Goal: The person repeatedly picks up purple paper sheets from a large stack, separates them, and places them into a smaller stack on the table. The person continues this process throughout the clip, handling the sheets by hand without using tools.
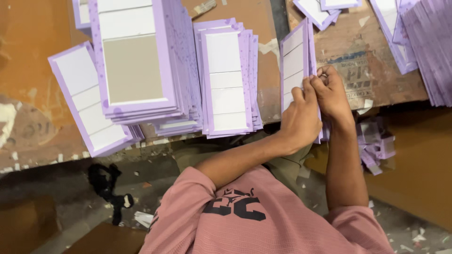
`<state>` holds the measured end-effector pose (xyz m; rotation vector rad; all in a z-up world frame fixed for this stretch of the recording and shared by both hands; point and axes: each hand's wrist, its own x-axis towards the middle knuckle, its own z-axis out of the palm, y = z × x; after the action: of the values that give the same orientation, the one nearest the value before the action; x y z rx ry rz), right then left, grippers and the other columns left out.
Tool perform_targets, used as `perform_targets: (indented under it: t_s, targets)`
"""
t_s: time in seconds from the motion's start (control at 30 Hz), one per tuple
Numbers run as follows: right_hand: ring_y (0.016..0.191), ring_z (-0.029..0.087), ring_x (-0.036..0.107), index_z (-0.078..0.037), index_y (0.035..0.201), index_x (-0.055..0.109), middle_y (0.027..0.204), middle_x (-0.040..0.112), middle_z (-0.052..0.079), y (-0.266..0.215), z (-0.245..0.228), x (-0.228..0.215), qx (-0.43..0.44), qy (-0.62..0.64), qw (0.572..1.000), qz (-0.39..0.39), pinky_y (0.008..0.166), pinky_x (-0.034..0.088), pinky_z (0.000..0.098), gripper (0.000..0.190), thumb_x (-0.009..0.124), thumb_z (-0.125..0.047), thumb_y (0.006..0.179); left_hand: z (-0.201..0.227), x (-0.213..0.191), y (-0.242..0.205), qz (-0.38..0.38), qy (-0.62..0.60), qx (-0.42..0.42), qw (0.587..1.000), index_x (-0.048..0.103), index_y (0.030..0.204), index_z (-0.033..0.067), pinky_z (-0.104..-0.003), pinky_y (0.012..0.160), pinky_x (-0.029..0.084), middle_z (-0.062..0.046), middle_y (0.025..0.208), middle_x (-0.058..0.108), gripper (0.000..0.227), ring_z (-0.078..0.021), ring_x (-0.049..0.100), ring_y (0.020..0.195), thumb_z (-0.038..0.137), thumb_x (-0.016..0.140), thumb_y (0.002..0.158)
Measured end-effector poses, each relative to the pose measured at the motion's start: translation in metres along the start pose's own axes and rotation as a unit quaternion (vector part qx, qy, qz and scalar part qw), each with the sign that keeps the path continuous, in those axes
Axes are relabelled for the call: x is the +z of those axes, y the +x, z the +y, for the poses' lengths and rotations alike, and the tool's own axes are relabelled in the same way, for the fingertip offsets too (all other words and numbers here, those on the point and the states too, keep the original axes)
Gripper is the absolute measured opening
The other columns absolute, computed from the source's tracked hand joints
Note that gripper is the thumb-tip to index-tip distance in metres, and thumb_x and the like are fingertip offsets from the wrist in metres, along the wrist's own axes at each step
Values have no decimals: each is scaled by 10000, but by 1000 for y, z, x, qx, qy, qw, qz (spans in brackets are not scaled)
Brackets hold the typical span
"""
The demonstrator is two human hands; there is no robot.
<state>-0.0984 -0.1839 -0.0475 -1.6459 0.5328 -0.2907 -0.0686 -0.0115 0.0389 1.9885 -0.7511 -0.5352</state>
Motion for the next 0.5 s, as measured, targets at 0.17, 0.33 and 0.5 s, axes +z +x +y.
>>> perform_targets:
  t_s: [0.17,0.33,0.5]
  targets:
    - [609,-5,444,-82,1097,512,748,542,-59,-7,-21,9,20,18,1000,-14,508,348,181,113,580,-172,1095,23,-25,-13,48,59,62,995,226,1504,-125,-466,641,576,-270,1143,515,955,-401,670,841,32,719,702]
    - [595,-1,454,-73,1075,499,712,547,-65,-6,-20,14,31,32,999,4,510,349,183,141,588,-179,1101,32,-48,-28,153,261,89,949,369,1520,-110,-330,539,554,-149,1063,552,759,-227,654,776,67,686,854]
    - [596,-10,393,-77,1099,501,722,478,-87,-4,-11,9,12,18,1000,-1,515,304,184,98,595,-102,1083,4,-80,-45,276,258,243,893,365,1576,-48,-307,643,531,-130,1113,521,655,-239,612,860,62,659,1001]
